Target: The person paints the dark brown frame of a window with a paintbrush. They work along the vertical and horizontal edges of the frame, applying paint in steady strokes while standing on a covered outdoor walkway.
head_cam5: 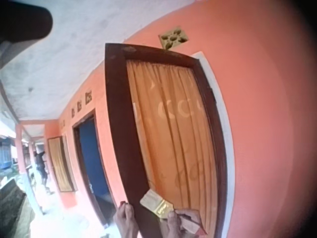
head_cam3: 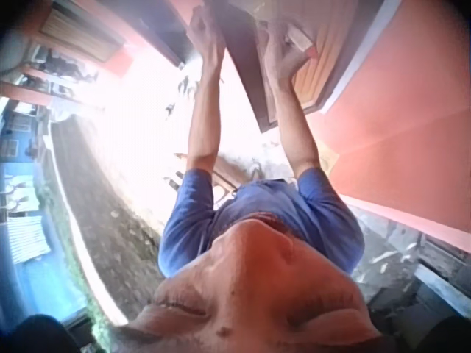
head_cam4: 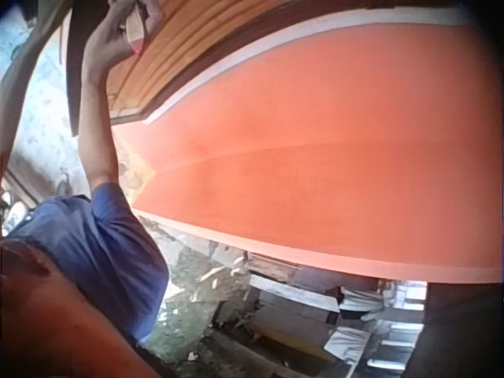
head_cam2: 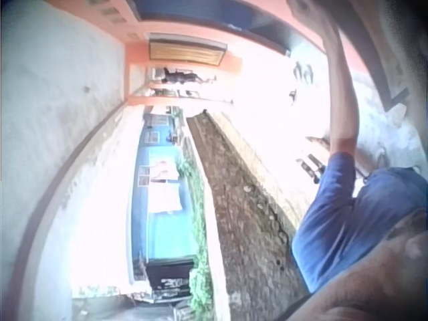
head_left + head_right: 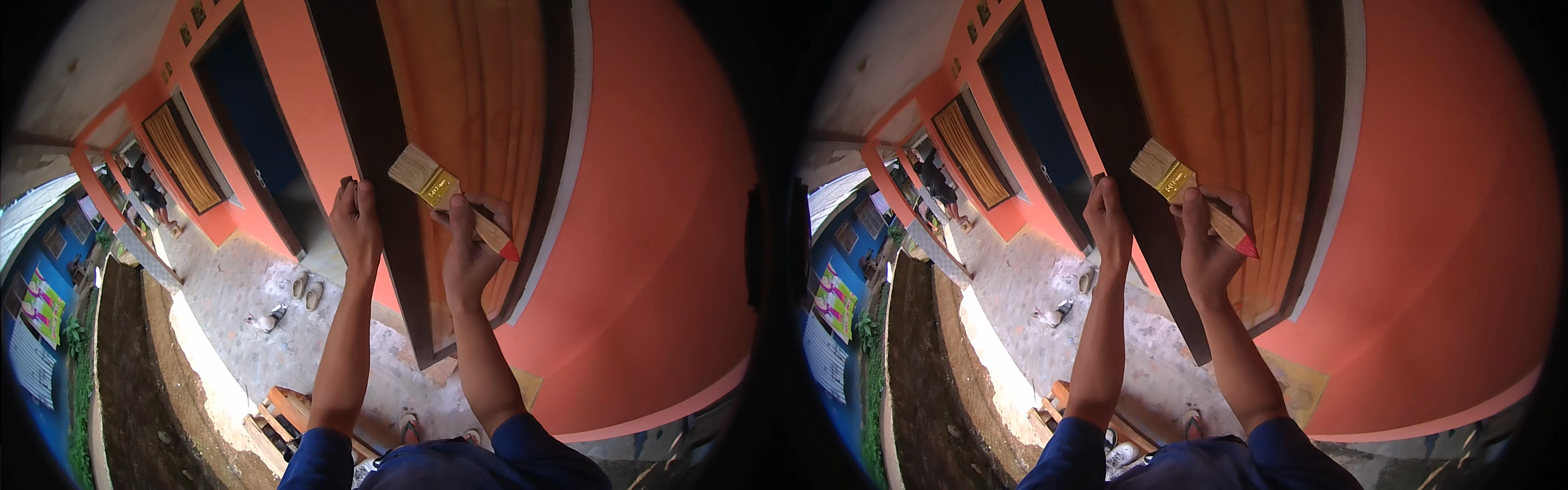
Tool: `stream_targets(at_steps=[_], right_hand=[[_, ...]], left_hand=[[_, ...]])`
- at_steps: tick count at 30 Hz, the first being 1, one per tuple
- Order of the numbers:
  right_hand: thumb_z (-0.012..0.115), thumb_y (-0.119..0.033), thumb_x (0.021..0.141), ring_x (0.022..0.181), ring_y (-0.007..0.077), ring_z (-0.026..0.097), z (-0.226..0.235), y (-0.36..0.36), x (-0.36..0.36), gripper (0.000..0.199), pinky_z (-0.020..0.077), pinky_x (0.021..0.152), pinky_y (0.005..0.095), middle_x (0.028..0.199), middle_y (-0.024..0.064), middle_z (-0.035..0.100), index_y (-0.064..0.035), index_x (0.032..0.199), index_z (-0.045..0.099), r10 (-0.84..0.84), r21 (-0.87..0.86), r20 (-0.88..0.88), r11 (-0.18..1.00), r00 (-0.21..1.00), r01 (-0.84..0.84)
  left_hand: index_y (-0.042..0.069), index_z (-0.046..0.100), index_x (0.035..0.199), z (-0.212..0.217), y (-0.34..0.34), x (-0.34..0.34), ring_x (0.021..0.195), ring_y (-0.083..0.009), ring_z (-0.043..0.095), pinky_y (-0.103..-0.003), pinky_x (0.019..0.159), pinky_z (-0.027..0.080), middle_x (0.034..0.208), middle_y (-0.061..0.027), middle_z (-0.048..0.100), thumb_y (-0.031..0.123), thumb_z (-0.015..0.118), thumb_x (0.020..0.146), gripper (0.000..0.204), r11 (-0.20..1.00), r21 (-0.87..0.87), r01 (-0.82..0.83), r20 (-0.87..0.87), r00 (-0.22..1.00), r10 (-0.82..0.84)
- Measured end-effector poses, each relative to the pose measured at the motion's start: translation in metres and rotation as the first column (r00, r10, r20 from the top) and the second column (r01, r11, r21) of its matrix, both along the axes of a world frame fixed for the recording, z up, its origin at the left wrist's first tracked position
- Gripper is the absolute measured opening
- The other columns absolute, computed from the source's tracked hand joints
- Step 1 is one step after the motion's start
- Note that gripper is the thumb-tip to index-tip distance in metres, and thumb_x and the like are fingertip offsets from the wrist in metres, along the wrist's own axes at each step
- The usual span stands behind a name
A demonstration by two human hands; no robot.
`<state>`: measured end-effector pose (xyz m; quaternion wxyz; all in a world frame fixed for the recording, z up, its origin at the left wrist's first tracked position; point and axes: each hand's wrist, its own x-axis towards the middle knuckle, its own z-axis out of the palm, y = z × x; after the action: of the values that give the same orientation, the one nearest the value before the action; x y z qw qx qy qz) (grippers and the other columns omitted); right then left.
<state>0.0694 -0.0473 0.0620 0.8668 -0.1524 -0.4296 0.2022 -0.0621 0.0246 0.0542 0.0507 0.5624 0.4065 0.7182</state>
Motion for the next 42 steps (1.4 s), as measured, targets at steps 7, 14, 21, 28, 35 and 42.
stream_targets(at_steps=[7, 14, 21, 28, 35, 42], right_hand=[[0.062, -0.008, 0.097, 0.083, 0.017, 0.069, -0.007, 0.021, -0.009, 0.014, 0.0611, 0.074, 0.0295, 0.098, 0.0119, 0.065, 0.0039, 0.105, 0.059, 0.017, -0.038, 0.086, 0.999, 0.996, -0.014], [0.06, 0.001, 0.093, 0.075, 0.0161, 0.067, -0.278, 0.002, -0.022, 0.007, 0.0599, 0.069, 0.0282, 0.091, 0.0118, 0.065, 0.0068, 0.098, 0.059, 0.091, -0.598, -0.028, 0.796, 0.995, -0.09], [0.06, -0.003, 0.096, 0.083, 0.0178, 0.068, -0.202, 0.021, -0.018, 0.011, 0.0602, 0.074, 0.03, 0.095, 0.0113, 0.066, 0.0053, 0.104, 0.061, 0.082, -0.453, -0.06, 0.886, 0.995, -0.101], [0.059, -0.004, 0.098, 0.081, 0.0167, 0.069, 0.032, 0.047, -0.024, 0.012, 0.0587, 0.072, 0.0271, 0.094, 0.0106, 0.066, 0.0042, 0.106, 0.062, 0.021, 0.147, -0.022, 0.989, 1.0, -0.017], [0.065, 0.006, 0.089, 0.074, 0.0169, 0.067, -0.127, 0.025, -0.019, 0.012, 0.0537, 0.066, 0.0279, 0.084, 0.0109, 0.064, 0.0025, 0.1, 0.062, -0.112, -0.097, 0.214, 0.986, 0.97, 0.135], [0.068, 0.002, 0.088, 0.076, 0.0139, 0.068, 0.034, 0.037, -0.024, 0.007, 0.0519, 0.067, 0.0261, 0.082, 0.0084, 0.067, 0.0013, 0.095, 0.066, -0.009, 0.109, 0.164, 0.994, 0.986, -0.009]], left_hand=[[0.0, 0.042, 0.074, -0.002, -0.004, 0.004, 0.068, -0.0094, 0.033, -0.03, 0.059, 0.029, 0.069, 0.0008, 0.036, 0.032, 0.054, 0.102, 0.044, 1.0, 0.001, -0.023, -0.012, 1.0, 0.024], [-0.003, 0.043, 0.069, 0.006, 0.018, -0.002, 0.063, -0.022, 0.04, -0.036, 0.059, 0.033, 0.067, -0.0114, 0.04, 0.035, 0.062, 0.096, 0.051, 0.998, 0.055, -0.032, -0.023, 0.999, 0.034], [-0.004, 0.044, 0.071, 0.001, 0.031, -0.002, 0.063, -0.0221, 0.04, -0.037, 0.059, 0.033, 0.068, -0.0119, 0.041, 0.036, 0.058, 0.098, 0.05, 0.987, 0.151, -0.057, -0.006, 0.998, 0.059], [-0.002, 0.05, 0.082, -0.005, 0.028, -0.011, 0.071, -0.0114, 0.04, -0.03, 0.063, 0.035, 0.074, -0.0019, 0.043, 0.031, 0.049, 0.104, 0.04, 0.994, 0.07, -0.09, -0.072, 0.993, 0.095], [-0.006, 0.046, 0.079, 0.001, 0.027, 0.001, 0.065, -0.0241, 0.041, -0.038, 0.061, 0.036, 0.073, -0.0138, 0.042, 0.025, 0.052, 0.1, 0.038, 0.993, 0.094, -0.072, -0.013, 0.997, 0.073], [-0.004, 0.046, 0.08, -0.008, 0.028, -0.004, 0.066, -0.0233, 0.039, -0.037, 0.062, 0.036, 0.074, -0.0122, 0.04, 0.026, 0.049, 0.102, 0.038, 0.992, 0.124, -0.018, -0.017, 1.0, 0.021]])
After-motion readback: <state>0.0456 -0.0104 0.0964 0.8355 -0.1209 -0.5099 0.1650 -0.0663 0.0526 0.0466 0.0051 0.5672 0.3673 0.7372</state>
